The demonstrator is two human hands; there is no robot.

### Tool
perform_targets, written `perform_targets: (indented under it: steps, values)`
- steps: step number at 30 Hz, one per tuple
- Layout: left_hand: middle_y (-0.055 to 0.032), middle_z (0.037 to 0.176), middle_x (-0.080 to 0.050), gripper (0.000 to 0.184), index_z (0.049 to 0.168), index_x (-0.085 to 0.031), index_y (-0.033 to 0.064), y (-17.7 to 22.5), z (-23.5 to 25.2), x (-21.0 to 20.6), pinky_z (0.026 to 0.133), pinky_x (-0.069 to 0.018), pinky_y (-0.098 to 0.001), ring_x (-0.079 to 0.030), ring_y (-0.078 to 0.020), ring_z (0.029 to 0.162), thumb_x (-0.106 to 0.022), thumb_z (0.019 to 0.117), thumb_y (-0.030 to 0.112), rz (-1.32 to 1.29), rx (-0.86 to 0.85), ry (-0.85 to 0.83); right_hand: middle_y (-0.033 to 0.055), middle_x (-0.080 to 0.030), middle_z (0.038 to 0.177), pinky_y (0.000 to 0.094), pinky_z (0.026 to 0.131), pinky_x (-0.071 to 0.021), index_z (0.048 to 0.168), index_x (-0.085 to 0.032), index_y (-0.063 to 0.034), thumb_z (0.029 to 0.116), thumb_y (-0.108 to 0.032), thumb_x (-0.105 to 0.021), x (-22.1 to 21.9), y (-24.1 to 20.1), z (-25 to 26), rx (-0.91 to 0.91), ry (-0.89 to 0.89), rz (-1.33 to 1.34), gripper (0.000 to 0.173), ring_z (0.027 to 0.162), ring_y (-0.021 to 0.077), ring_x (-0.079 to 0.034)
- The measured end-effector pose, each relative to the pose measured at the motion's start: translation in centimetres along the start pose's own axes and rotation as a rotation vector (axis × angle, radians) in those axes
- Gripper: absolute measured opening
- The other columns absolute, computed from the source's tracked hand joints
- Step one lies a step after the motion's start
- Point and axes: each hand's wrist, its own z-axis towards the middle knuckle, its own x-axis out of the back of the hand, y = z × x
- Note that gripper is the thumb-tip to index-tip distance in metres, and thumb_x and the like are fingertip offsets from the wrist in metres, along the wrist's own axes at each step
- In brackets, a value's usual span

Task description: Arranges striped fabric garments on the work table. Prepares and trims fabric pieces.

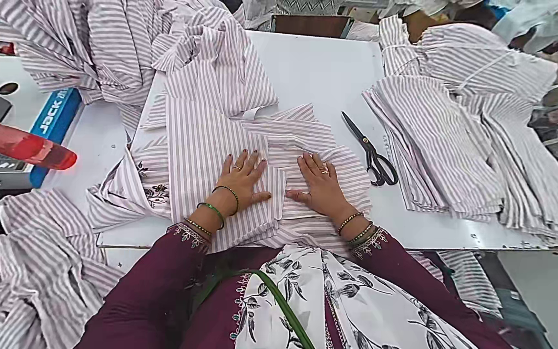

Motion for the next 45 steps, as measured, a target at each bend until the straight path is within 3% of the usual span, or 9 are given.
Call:
perform_targets:
  steps: [11, 14, 17, 22, 27, 32, 38, 42, 45]
  values:
    - [-0.0171, 0.171, -0.016, 0.117, 0.162, -0.027, 0.0043, -1.0, 0.2, -0.6, 0.122, -0.0027, -0.0667, -0.007, -0.04, 0.159, -0.057, 0.0798, 0.083, -0.077, -0.038, 0.141, 0.0092, -0.019, 0.171, 0.0647, 0.122, -0.0011, 0.162, -0.032, -0.0165, 0.0937, -0.067, -0.053, 1.4, 3.1, 1.7, -0.004, 0.023, 0.101, 0.087, 0.159, 0.0292, -0.009]
    - [-0.024, 0.165, -0.029, 0.121, 0.156, -0.038, -0.0008, -1.5, 0.6, -1.5, 0.118, -0.0115, -0.0726, -0.022, -0.0489, 0.153, -0.051, 0.0746, 0.087, -0.075, -0.121, 0.302, 0.0188, -0.054, 0.149, 0.0554, 0.119, -0.0299, 0.137, -0.063, -0.0013, 0.1007, -0.026, -0.061, 4.5, 5.7, 1.3, 0.034, 0.25, 0.306, 0.044, 0.143, 0.0337, -0.046]
    - [-0.0243, 0.166, -0.027, 0.121, 0.157, -0.038, -0.0009, -1.6, 0.5, -1.4, 0.118, -0.0109, -0.0732, -0.021, -0.0505, 0.153, -0.053, 0.0738, 0.086, -0.071, -0.121, 0.285, 0.0248, -0.068, 0.124, 0.0549, 0.102, -0.0492, 0.122, -0.068, 0.0064, 0.1023, -0.012, -0.056, 9.2, 10.3, 0.3, -0.184, 0.619, 0.13, 0.029, 0.116, 0.0398, -0.066]
    - [-0.0205, 0.168, -0.023, 0.115, 0.16, -0.034, 0.0034, -1.4, 0.3, -0.7, 0.12, -0.0081, -0.0697, -0.017, -0.0466, 0.156, -0.058, 0.0784, 0.082, -0.073, -0.084, 0.198, 0.0362, -0.065, 0.113, 0.0726, 0.091, -0.0433, 0.111, -0.068, 0.0109, 0.1042, -0.02, -0.054, 13.5, 17.5, -0.6, -0.626, 0.462, -0.066, 0.034, 0.111, 0.055, -0.061]
    - [-0.017, 0.171, -0.018, 0.112, 0.162, -0.03, 0.0083, -1.3, 0.6, -0.4, 0.121, -0.0042, -0.068, -0.01, -0.0417, 0.158, -0.052, 0.0821, 0.083, -0.067, -0.049, 0.113, 0.0346, -0.065, 0.111, 0.0618, 0.088, -0.0477, 0.105, -0.066, 0.0137, 0.1045, -0.014, -0.052, 14.8, 14.1, -0.8, -0.267, 0.613, -0.051, 0.031, 0.1, 0.0491, -0.065]
    - [-0.0156, 0.169, -0.026, 0.109, 0.158, -0.039, 0.007, -1.6, 0.7, -1.1, 0.119, -0.0086, -0.0725, -0.016, -0.0423, 0.157, -0.046, 0.0822, 0.085, -0.051, -0.129, 0.205, 0.0215, -0.065, 0.128, 0.0515, 0.09, -0.0542, 0.083, -0.068, 0.0024, 0.0964, -0.016, -0.057, 8.0, 4.8, 1.3, 0.262, 0.327, 0.171, 0.025, 0.113, 0.0352, -0.066]
    - [-0.0148, 0.167, -0.029, 0.108, 0.156, -0.042, 0.0071, -2.1, 0.8, -1.7, 0.118, -0.0111, -0.0734, -0.019, -0.0422, 0.156, -0.043, 0.0818, 0.086, -0.049, -0.142, 0.268, 0.0126, -0.041, 0.161, 0.0635, 0.121, -0.0157, 0.141, -0.061, -0.0097, 0.0997, -0.061, -0.043, 0.4, 0.8, 0.9, 0.25, 0.094, 0.195, 0.068, 0.153, 0.032, -0.03]
    - [-0.0171, 0.166, -0.031, 0.103, 0.156, -0.046, 0.0124, -2.1, 0.9, -2.0, 0.116, -0.0114, -0.075, -0.02, -0.0446, 0.155, -0.041, 0.0829, 0.085, -0.043, -0.162, 0.294, 0.0092, -0.04, 0.162, 0.0637, 0.12, -0.0179, 0.151, -0.053, -0.017, 0.1035, -0.057, -0.036, -0.3, 1.5, 0.2, 0.26, 0.152, 0.113, 0.064, 0.153, 0.0311, -0.03]
    - [-0.0176, 0.166, -0.032, 0.1, 0.154, -0.048, 0.0145, -2.2, 0.9, -2.0, 0.116, -0.0114, -0.0752, -0.02, -0.0456, 0.155, -0.041, 0.0834, 0.084, -0.044, -0.176, 0.304, 0.0148, -0.056, 0.149, 0.0598, 0.115, -0.0345, 0.133, -0.068, -0.0097, 0.1042, -0.036, -0.047, 0.2, 2.1, 0.3, 0.269, 0.266, 0.122, 0.044, 0.143, 0.036, -0.047]
